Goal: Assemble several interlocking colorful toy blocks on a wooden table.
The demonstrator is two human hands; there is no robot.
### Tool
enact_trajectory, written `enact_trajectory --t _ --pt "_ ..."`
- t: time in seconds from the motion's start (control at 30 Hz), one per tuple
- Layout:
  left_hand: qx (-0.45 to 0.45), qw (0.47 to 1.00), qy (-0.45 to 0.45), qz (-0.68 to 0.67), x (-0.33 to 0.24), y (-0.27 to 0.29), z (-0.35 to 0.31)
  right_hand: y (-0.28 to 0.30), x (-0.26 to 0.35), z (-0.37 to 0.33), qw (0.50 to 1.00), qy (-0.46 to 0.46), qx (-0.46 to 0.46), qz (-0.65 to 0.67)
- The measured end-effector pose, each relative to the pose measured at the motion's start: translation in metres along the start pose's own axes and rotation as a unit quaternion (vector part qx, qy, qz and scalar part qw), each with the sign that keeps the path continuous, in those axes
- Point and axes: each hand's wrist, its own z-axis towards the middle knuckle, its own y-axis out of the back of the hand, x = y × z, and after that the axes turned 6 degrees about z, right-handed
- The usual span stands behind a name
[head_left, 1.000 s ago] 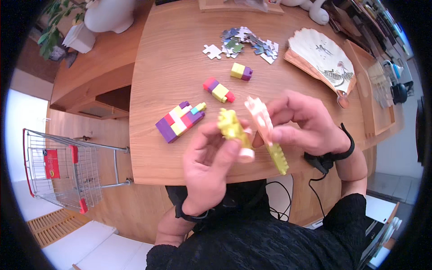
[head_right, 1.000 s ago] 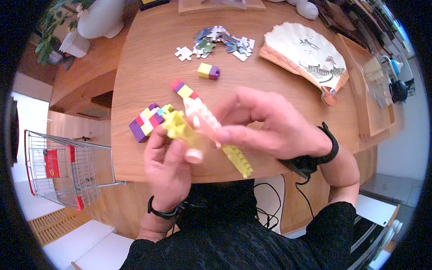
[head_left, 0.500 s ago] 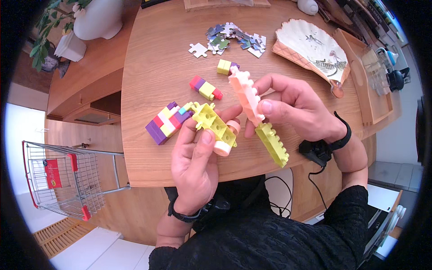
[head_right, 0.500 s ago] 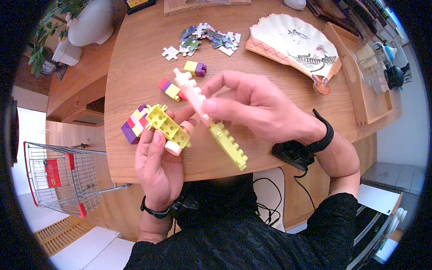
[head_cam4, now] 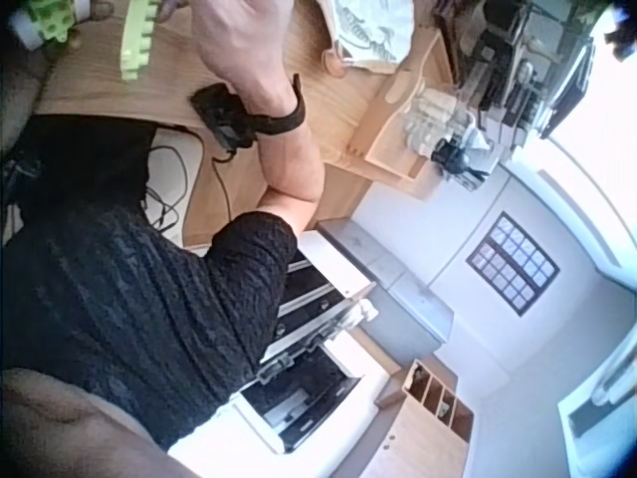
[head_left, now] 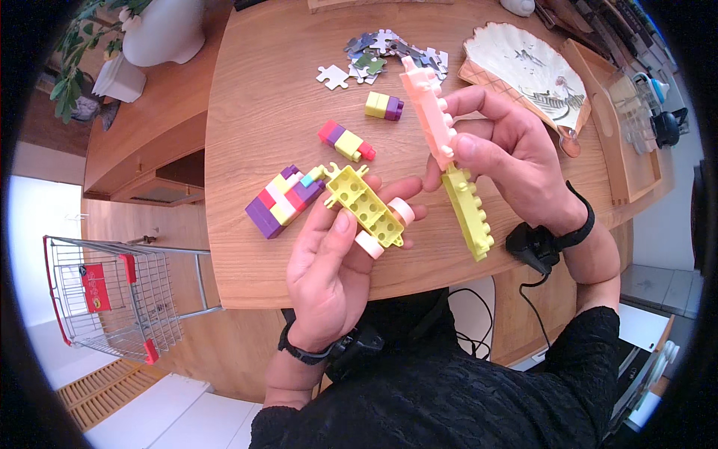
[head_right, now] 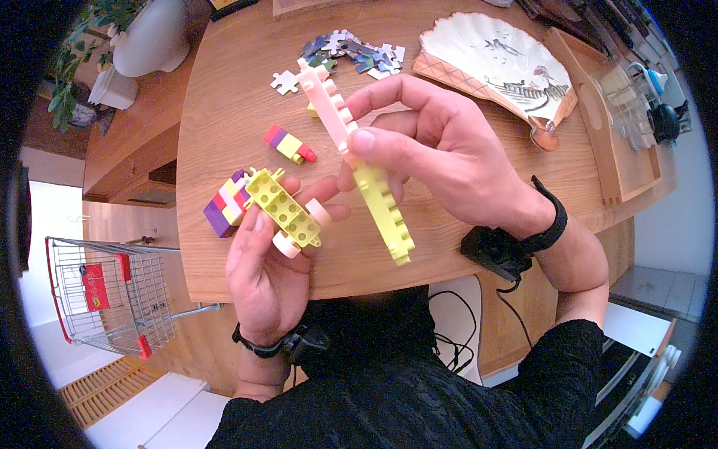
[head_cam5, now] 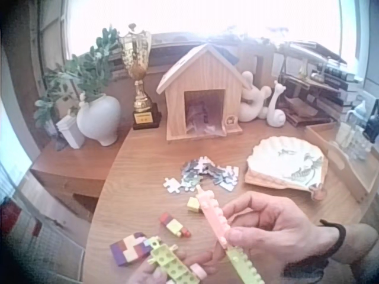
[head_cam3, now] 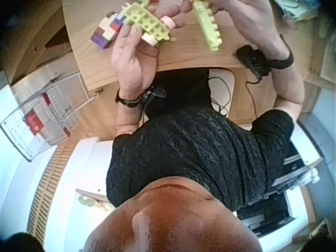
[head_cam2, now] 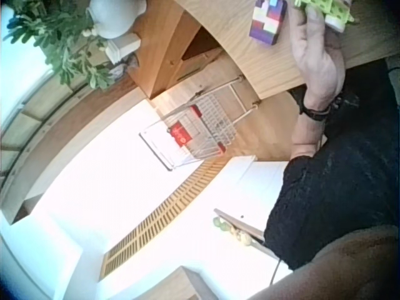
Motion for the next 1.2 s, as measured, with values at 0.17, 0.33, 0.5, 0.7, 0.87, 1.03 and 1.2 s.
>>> enact_trajectory --t 0.17,0.33,0.5,0.7,0.87,1.03,1.2 --pt "-0.012 1.000 -0.004 0.009 0.000 -0.004 -0.001 0.001 0.002 -0.002 1.000 -0.007 0.004 -0.005" --pt "-0.027 0.999 -0.023 0.020 0.004 -0.005 -0.001 0.003 0.004 -0.003 0.998 -0.029 0.031 -0.053" --pt "-0.038 0.989 -0.085 0.118 0.008 -0.003 -0.004 0.004 0.002 0.000 0.999 -0.015 0.021 -0.025" --pt "-0.062 0.779 -0.310 0.541 -0.008 0.000 0.002 0.013 0.000 0.004 0.998 0.015 0.029 0.058" --pt "-0.032 0.759 -0.274 0.589 -0.002 0.000 -0.001 0.009 -0.001 0.004 0.997 0.021 0.010 0.074" --pt "-0.039 0.756 -0.268 0.596 -0.002 0.002 -0.003 0.008 -0.005 0.005 0.998 0.041 -0.023 -0.036" --pt "-0.041 0.750 -0.274 0.601 0.000 0.002 -0.002 0.005 -0.005 0.004 0.997 0.059 -0.033 -0.030"
